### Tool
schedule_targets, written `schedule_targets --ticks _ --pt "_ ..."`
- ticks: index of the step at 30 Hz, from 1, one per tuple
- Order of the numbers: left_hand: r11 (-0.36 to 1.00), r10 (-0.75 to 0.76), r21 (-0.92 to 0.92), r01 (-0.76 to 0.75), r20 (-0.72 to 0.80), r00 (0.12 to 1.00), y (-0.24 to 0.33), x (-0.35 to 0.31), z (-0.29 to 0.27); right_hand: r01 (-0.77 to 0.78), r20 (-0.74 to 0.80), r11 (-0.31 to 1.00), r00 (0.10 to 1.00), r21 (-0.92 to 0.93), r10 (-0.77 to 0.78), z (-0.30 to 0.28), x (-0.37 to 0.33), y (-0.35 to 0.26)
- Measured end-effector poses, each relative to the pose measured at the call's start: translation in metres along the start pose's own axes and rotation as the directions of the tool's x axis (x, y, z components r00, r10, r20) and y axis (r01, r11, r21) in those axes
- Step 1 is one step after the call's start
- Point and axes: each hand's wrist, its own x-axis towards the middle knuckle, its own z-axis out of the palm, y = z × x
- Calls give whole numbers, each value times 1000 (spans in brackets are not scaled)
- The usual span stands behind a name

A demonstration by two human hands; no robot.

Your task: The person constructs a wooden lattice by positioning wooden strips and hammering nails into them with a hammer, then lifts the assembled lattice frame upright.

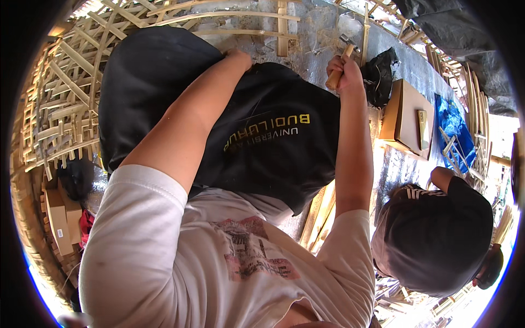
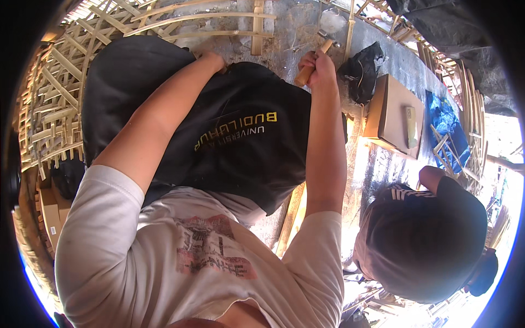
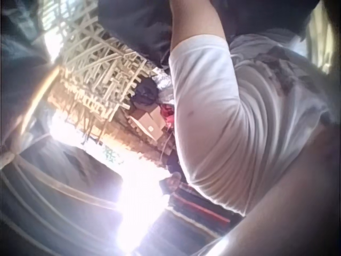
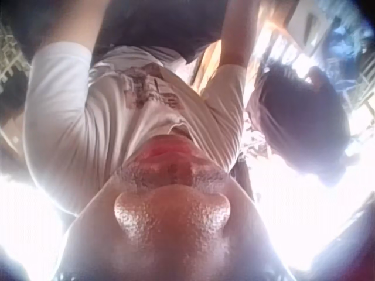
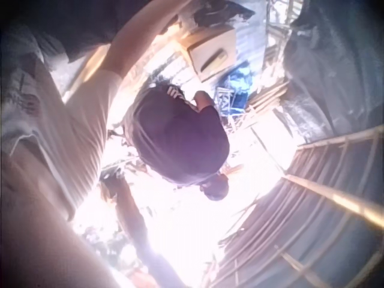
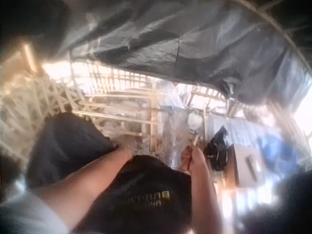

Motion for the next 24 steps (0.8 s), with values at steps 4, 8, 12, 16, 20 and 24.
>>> schedule_targets --ticks 4,8,12,16,20,24 --pt "993 18 -112 -28 -84 996 2 -2 -4 30 -17 1000 999 -9 -30 5 -2 1" --pt "980 52 -182 -82 -165 985 5 -5 -4 54 -5 996 998 -65 -55 3 -1 1" --pt "972 54 -215 -100 -211 976 7 -8 -1 20 31 998 999 -64 -18 0 -2 1" --pt "968 57 -226 -109 -225 973 5 -10 0 13 8 999 1000 -40 -13 4 -2 1" --pt "968 56 -225 -115 -254 966 10 -12 3 44 -13 996 999 -74 -45 5 -5 2" --pt "964 53 -236 -122 -281 958 10 -14 2 24 8 999 1000 -48 -23 6 -4 -1"
